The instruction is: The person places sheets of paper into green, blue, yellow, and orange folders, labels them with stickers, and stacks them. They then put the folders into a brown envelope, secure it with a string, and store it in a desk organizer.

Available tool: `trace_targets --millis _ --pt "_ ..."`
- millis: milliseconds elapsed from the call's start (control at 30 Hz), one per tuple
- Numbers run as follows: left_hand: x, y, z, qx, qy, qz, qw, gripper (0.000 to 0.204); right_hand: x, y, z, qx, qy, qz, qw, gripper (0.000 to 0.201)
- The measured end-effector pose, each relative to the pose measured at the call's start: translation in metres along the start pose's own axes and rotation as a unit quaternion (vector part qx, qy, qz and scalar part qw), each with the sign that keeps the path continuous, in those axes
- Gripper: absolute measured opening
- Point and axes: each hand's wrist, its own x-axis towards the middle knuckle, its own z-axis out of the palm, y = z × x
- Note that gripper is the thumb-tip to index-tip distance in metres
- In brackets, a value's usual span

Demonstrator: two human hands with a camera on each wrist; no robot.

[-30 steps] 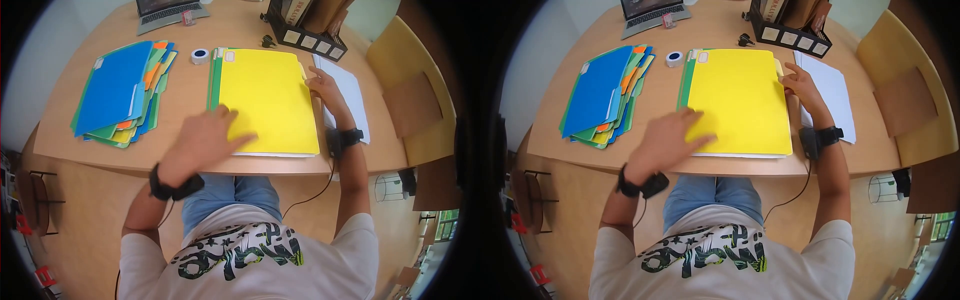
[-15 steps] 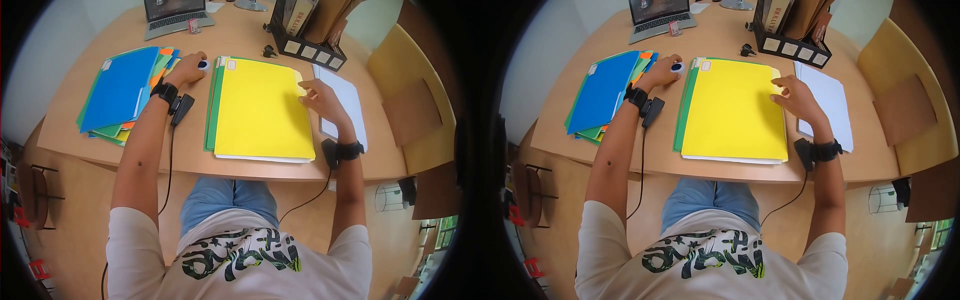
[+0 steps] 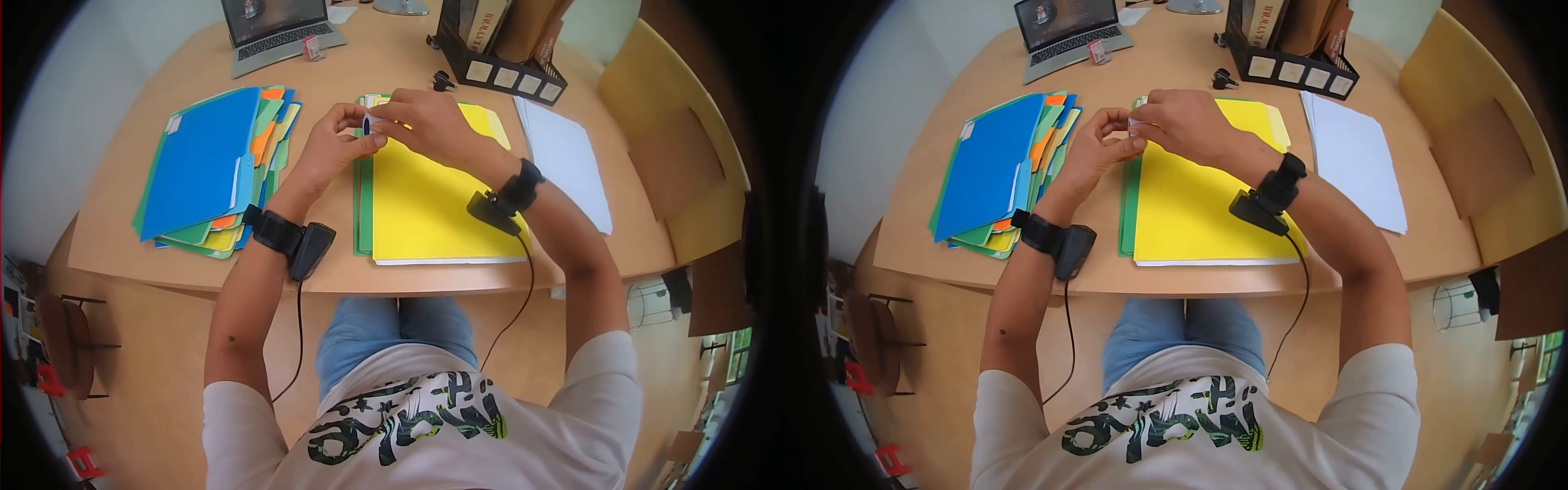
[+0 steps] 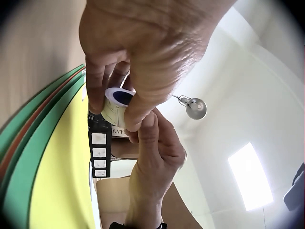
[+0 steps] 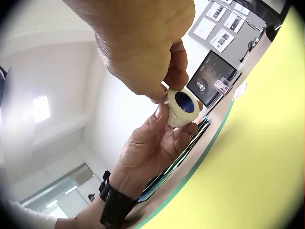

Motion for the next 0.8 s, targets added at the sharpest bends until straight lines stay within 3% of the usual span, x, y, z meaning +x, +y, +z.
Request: trace_targets --millis 100,133,200,233,267,300,400,500,600,633,700,767,800 --pt "0.012 -0.007 -0.014 0.037 0.06 -0.013 0.997 0.049 0.005 0.026 0.017 0.147 0.049 0.009 0.988 0.017" --pt "0.016 -0.011 -0.02 0.144 0.094 0.015 0.985 0.047 0.007 0.03 0.013 0.131 -0.01 0.067 0.989 0.022" --pt "0.022 -0.019 -0.035 0.355 0.156 0.069 0.919 0.045 -0.003 0.05 0.025 0.02 -0.112 0.063 0.991 0.03" --pt "0.021 -0.025 -0.039 0.391 0.157 0.072 0.904 0.044 -0.001 0.05 0.028 -0.037 -0.158 0.059 0.985 0.035" --pt "0.02 -0.031 -0.042 0.428 0.157 0.076 0.887 0.044 -0.001 0.049 0.029 -0.022 -0.273 0.097 0.957 0.052" --pt "0.018 -0.036 -0.045 0.465 0.157 0.078 0.868 0.043 -0.001 0.048 0.033 -0.028 -0.264 0.1 0.959 0.053" --pt "0.01 -0.035 -0.044 0.564 0.1 0.023 0.82 0.045 -0.006 0.053 0.05 -0.037 -0.247 0.115 0.961 0.059" --pt "0.001 -0.03 -0.038 0.603 0.108 0.123 0.781 0.045 -0.004 0.061 0.06 -0.028 -0.251 0.149 0.956 0.064" --pt "-0.028 0.028 -0.005 0.539 -0.028 0.1 0.836 0.047 0.0 0.068 0.063 -0.01 -0.255 0.171 0.952 0.064" --pt "-0.046 0.03 0.005 0.519 -0.084 0.133 0.84 0.048 -0.001 0.074 0.067 -0.003 -0.243 0.166 0.956 0.063" --pt "-0.082 0.034 0.026 0.514 -0.171 0.171 0.823 0.053 -0.004 0.077 0.068 0.042 -0.26 0.194 0.945 0.062" --pt "-0.108 0.033 0.047 0.538 -0.205 0.146 0.805 0.054 0.005 0.071 0.048 0.119 -0.309 0.255 0.909 0.06" --pt "-0.115 0.029 0.052 0.546 -0.183 0.141 0.805 0.054 0.001 0.068 0.04 0.147 -0.306 0.247 0.908 0.053"
